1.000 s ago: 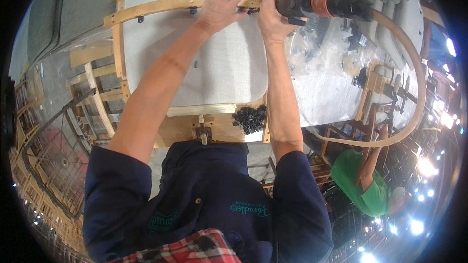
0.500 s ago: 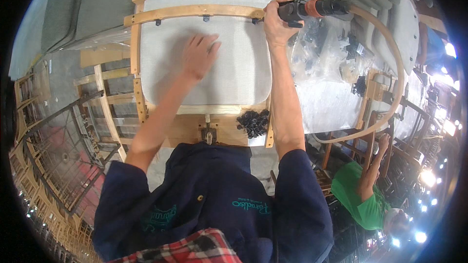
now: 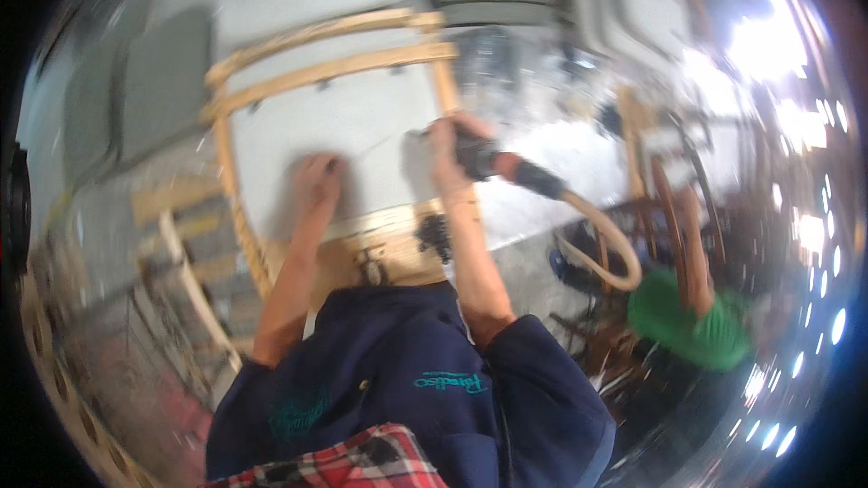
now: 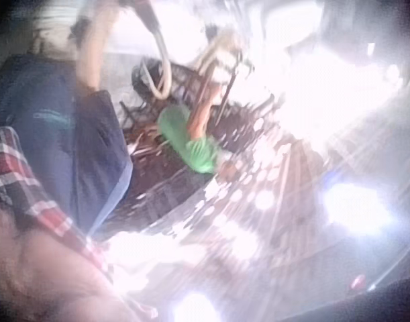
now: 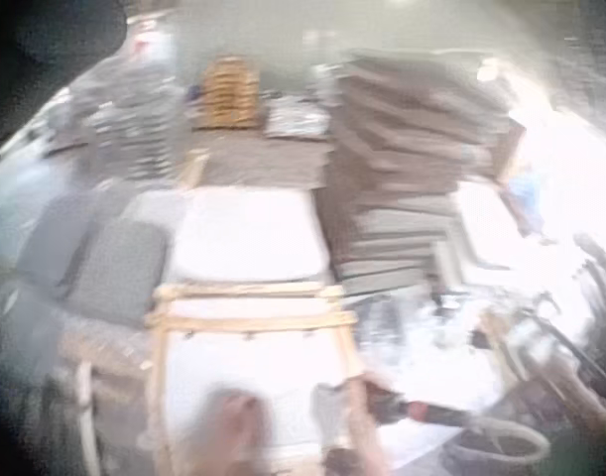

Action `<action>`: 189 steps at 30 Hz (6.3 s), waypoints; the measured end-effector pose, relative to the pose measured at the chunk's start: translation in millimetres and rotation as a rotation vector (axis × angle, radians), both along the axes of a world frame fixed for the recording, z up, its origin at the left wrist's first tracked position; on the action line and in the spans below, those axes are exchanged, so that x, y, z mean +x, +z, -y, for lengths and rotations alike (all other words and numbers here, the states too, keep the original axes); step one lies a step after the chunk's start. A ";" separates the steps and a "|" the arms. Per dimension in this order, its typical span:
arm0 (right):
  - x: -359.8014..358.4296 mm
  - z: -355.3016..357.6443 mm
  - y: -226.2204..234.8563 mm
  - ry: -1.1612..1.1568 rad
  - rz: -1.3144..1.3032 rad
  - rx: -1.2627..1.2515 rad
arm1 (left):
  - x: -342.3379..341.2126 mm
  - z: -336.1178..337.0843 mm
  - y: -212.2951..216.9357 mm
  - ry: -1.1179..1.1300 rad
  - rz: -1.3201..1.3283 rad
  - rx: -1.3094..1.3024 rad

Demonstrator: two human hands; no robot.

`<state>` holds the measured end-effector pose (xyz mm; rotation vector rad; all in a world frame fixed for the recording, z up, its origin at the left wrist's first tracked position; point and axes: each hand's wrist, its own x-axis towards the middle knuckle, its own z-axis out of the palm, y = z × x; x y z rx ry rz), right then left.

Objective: The person places a white cushion onto a wooden chair frame, aligns it, and uses a pneumatic drill to fasten screws into the frame. They repeat this process for another cushion, securing each with multiple screws.

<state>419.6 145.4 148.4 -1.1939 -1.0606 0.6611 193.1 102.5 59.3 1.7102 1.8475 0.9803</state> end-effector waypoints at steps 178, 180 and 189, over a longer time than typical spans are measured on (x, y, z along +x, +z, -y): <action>-207.2 -80.4 20.8 0.632 -0.191 0.134 | -222.2 -123.8 -47.4 -0.134 -0.678 0.471; -212.0 -81.3 22.0 0.636 -0.152 0.143 | -223.5 -125.2 -47.7 -0.147 -0.635 0.483; -236.2 -90.8 4.2 0.701 -0.159 0.156 | -222.4 -123.1 -50.3 -0.118 -0.557 0.415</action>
